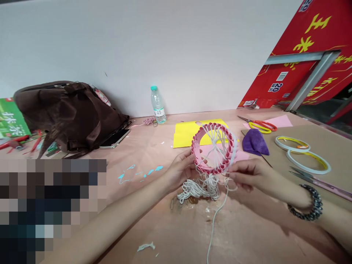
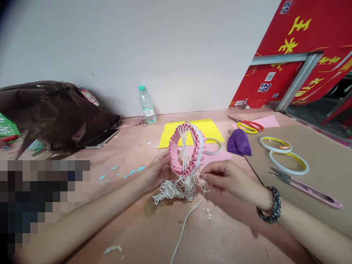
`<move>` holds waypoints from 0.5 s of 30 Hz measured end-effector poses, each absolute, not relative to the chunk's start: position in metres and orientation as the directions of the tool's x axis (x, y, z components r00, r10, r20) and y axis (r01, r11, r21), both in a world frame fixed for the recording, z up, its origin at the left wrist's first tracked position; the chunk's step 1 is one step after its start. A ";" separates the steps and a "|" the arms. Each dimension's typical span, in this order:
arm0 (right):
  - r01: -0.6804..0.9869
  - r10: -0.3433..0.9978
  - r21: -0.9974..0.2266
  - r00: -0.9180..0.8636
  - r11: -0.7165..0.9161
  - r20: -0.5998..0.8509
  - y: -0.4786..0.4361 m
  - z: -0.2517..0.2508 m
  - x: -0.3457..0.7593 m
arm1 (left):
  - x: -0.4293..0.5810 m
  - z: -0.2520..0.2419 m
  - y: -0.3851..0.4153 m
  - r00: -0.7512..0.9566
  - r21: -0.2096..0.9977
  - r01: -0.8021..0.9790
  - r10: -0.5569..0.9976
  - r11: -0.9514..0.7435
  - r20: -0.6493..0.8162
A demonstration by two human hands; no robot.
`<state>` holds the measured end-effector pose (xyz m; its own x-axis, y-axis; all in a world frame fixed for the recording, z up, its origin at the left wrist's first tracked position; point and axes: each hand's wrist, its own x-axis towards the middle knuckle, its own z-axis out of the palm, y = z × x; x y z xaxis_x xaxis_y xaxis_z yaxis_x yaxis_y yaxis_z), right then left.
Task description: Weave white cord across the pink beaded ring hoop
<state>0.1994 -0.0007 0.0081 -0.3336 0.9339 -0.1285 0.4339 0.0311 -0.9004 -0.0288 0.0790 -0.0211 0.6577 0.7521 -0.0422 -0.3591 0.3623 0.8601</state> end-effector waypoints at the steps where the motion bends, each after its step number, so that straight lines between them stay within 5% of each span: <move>1: 0.510 0.955 -0.858 -0.279 0.057 -0.103 0.005 0.006 0.210 | -0.029 -0.021 0.079 0.649 0.856 -0.368 0.760 0.364 -0.044; 5: 0.932 0.993 -0.361 0.020 0.022 0.113 0.022 -0.007 0.249 | -0.028 -0.021 0.080 0.611 0.830 -0.419 0.791 0.368 -0.042; 7: 0.983 0.973 -0.182 0.032 0.010 0.227 0.020 -0.011 0.250 | -0.027 -0.021 0.080 0.618 0.832 -0.415 0.786 0.369 -0.041; 9: 0.946 0.975 -0.294 -0.080 0.140 0.208 0.011 -0.008 0.235 | -0.027 -0.022 0.079 0.636 0.839 -0.399 0.771 0.369 -0.036; 11: 0.772 0.965 -0.587 -0.252 0.245 0.072 -0.001 -0.001 0.211 | -0.028 -0.023 0.079 0.647 0.848 -0.385 0.762 0.363 -0.033; 13: 0.543 0.910 -0.823 -0.406 0.167 -0.083 -0.012 0.008 0.189 | -0.028 -0.023 0.078 0.652 0.857 -0.366 0.757 0.362 -0.042; 15: 0.402 0.868 -0.913 -0.474 0.063 -0.149 -0.015 0.013 0.180 | -0.028 -0.023 0.079 0.646 0.860 -0.358 0.762 0.363 -0.052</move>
